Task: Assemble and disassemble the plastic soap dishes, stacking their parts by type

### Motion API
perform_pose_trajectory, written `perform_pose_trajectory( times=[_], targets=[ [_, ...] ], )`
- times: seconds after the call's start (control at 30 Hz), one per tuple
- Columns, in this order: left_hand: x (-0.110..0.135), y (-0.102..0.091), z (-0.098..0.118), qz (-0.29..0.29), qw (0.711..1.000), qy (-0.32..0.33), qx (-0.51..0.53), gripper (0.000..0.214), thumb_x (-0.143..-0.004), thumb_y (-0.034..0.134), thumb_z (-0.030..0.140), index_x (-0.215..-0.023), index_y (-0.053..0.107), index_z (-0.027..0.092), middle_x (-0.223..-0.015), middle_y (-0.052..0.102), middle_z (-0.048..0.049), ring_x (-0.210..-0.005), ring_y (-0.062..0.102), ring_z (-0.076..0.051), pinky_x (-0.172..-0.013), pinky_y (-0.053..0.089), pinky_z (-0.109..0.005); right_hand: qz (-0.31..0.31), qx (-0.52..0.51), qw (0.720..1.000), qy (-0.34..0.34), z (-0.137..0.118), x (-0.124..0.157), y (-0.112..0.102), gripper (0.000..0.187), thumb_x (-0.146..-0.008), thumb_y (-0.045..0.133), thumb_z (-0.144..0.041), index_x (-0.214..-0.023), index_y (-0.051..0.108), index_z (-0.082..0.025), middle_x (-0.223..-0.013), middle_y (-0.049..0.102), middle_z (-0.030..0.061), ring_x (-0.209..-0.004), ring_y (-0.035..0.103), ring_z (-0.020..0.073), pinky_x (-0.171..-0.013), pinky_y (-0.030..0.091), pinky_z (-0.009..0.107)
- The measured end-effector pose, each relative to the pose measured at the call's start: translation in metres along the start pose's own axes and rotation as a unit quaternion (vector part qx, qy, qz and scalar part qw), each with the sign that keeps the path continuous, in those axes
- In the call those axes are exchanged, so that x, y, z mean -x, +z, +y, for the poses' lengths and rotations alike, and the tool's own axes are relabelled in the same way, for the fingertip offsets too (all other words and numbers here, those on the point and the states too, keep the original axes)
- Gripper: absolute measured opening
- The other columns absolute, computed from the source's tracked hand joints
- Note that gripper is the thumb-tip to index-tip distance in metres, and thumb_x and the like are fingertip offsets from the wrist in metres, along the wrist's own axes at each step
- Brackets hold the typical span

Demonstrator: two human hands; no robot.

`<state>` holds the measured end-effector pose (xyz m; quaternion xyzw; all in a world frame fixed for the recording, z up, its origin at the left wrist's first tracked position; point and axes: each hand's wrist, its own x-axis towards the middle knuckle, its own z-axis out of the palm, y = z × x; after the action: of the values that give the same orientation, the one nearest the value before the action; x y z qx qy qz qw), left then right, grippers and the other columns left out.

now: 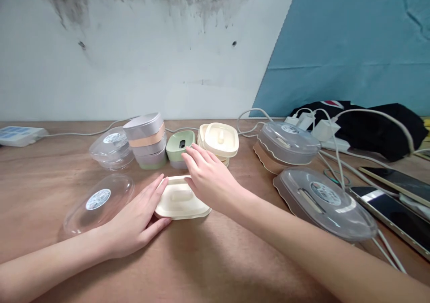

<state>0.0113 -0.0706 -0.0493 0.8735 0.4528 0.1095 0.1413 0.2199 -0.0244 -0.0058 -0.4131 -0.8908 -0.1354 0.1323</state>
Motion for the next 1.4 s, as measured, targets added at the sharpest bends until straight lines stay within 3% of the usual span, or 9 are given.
perform_pose_trajectory(
  times=[0.2,0.5,0.73,0.83,0.9,1.0,1.1,1.2,1.4],
  targets=[
    [-0.002,-0.002,0.0,-0.01,1.0,-0.001,-0.011,0.07,-0.089,0.039,0.043,-0.141,0.014,0.002,-0.146,0.011,-0.0244,-0.136,0.009,-0.031,-0.108,0.023,-0.052,-0.075,0.037,0.996,0.015,-0.003,-0.06,0.01,0.039,-0.081,0.055,-0.026,-0.111,0.052,-0.002,-0.116,0.055,0.024,-0.116,0.046,0.0348,-0.096,0.034,0.044],
    [-0.002,-0.004,0.002,-0.023,1.0,-0.005,-0.009,0.07,-0.089,0.039,0.042,-0.141,0.015,0.002,-0.147,0.01,-0.0244,-0.137,0.009,-0.032,-0.108,0.024,-0.051,-0.115,-0.003,0.99,0.078,0.001,-0.08,0.007,0.03,-0.085,0.05,-0.027,-0.106,0.055,-0.005,-0.099,0.062,0.0202,-0.097,0.057,0.0333,-0.082,0.043,0.042],
    [-0.001,-0.006,0.002,-0.016,0.999,-0.015,0.031,0.071,-0.088,0.041,0.039,-0.142,0.011,0.004,-0.147,0.014,-0.0218,-0.135,0.017,-0.032,-0.108,0.025,-0.05,0.03,-0.045,0.99,0.13,0.003,-0.065,-0.02,0.049,-0.092,0.038,-0.026,-0.135,0.026,-0.006,-0.12,0.05,0.0204,-0.113,0.047,0.0303,-0.09,0.041,0.046],
    [-0.002,-0.007,-0.001,-0.012,0.996,-0.022,0.084,0.073,-0.085,0.047,0.035,-0.142,0.011,0.006,-0.148,0.016,-0.0182,-0.136,0.015,-0.028,-0.11,0.021,-0.048,0.192,-0.09,0.977,0.003,0.01,-0.032,-0.03,0.057,-0.091,0.042,-0.025,-0.14,0.015,-0.013,-0.125,0.045,0.0187,-0.117,0.045,0.0271,-0.094,0.041,0.045],
    [-0.003,-0.008,-0.002,-0.001,0.991,-0.031,0.134,0.078,-0.081,0.055,0.031,-0.142,0.012,0.009,-0.148,0.018,-0.0158,-0.137,0.014,-0.027,-0.112,0.018,-0.047,0.231,-0.106,0.961,-0.111,0.015,-0.004,-0.03,0.064,-0.087,0.048,-0.021,-0.141,0.014,-0.015,-0.128,0.043,0.0185,-0.124,0.039,0.028,-0.1,0.037,0.046],
    [-0.007,-0.013,-0.003,0.026,0.972,-0.03,0.233,0.084,-0.072,0.065,0.025,-0.141,0.018,0.018,-0.147,0.022,-0.0102,-0.136,0.019,-0.027,-0.111,0.021,-0.046,0.131,-0.139,0.96,-0.204,0.021,0.036,-0.019,0.066,-0.084,0.049,-0.014,-0.141,0.014,-0.009,-0.126,0.046,0.02,-0.127,0.036,0.0263,-0.106,0.03,0.048],
    [-0.009,-0.015,-0.003,0.036,0.948,-0.027,0.314,0.096,-0.067,0.071,0.021,-0.142,0.012,0.026,-0.144,0.031,-0.0048,-0.131,0.03,-0.026,-0.108,0.029,-0.042,0.03,-0.18,0.963,-0.197,0.024,0.06,-0.003,0.061,-0.081,0.048,-0.009,-0.136,0.024,-0.01,-0.129,0.046,0.0186,-0.128,0.035,0.0226,-0.105,0.033,0.044],
    [-0.009,-0.011,-0.005,0.035,0.939,-0.049,0.339,0.106,-0.066,0.072,0.02,-0.143,-0.001,0.028,-0.142,0.034,-0.0039,-0.129,0.034,-0.024,-0.106,0.033,-0.039,-0.001,-0.225,0.956,-0.189,0.024,0.066,0.009,0.057,-0.077,0.046,-0.005,-0.132,0.032,-0.012,-0.127,0.048,0.0162,-0.129,0.033,0.0211,-0.105,0.034,0.042],
    [-0.008,-0.008,-0.007,0.045,0.941,-0.043,0.332,0.102,-0.066,0.072,0.018,-0.143,0.006,0.029,-0.145,0.029,-0.0024,-0.132,0.03,-0.022,-0.109,0.029,-0.037,-0.027,-0.266,0.948,-0.174,0.023,0.065,0.016,0.059,-0.075,0.046,-0.003,-0.131,0.034,-0.015,-0.132,0.044,0.0144,-0.135,0.02,0.0233,-0.107,0.029,0.045]
  ],
)
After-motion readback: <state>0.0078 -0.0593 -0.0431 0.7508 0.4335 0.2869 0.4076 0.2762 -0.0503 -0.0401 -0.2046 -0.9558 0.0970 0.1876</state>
